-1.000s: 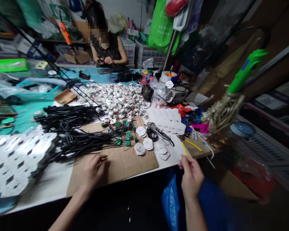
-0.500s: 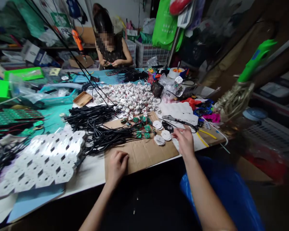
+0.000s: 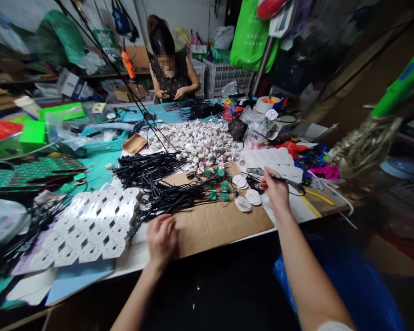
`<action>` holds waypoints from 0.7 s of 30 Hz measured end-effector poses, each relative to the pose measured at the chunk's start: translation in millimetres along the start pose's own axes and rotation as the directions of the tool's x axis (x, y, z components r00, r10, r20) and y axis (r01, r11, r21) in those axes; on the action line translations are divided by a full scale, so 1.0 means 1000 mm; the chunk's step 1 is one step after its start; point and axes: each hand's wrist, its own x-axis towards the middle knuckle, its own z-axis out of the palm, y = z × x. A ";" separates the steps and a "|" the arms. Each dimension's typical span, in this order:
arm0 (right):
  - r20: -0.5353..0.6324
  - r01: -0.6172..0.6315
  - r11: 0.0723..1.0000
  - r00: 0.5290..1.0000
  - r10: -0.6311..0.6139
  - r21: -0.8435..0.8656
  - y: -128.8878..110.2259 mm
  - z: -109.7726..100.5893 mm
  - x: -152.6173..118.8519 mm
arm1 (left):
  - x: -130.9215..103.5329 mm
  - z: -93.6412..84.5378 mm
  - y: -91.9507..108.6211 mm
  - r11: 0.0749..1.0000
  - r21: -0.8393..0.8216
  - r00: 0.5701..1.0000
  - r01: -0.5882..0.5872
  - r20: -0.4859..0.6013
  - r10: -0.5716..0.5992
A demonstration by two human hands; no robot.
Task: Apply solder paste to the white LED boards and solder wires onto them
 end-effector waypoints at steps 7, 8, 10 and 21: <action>0.128 0.020 0.997 0.992 -0.010 -0.074 0.002 -0.016 0.005 | 0.048 -0.048 -0.058 0.885 0.446 0.962 -0.134 0.275 0.007; 0.142 0.025 0.996 0.990 -0.013 -0.085 0.003 -0.017 0.006 | 0.057 -0.050 -0.060 0.877 0.452 0.953 -0.163 0.302 0.021; 0.176 0.039 0.994 0.984 -0.020 -0.103 0.004 -0.020 0.009 | 0.075 -0.051 -0.062 0.862 0.468 0.957 -0.195 0.285 0.061; 0.263 0.047 0.996 0.965 -0.025 -0.078 0.006 -0.021 0.013 | 0.118 -0.049 -0.092 0.940 0.330 0.924 -0.083 0.380 -0.052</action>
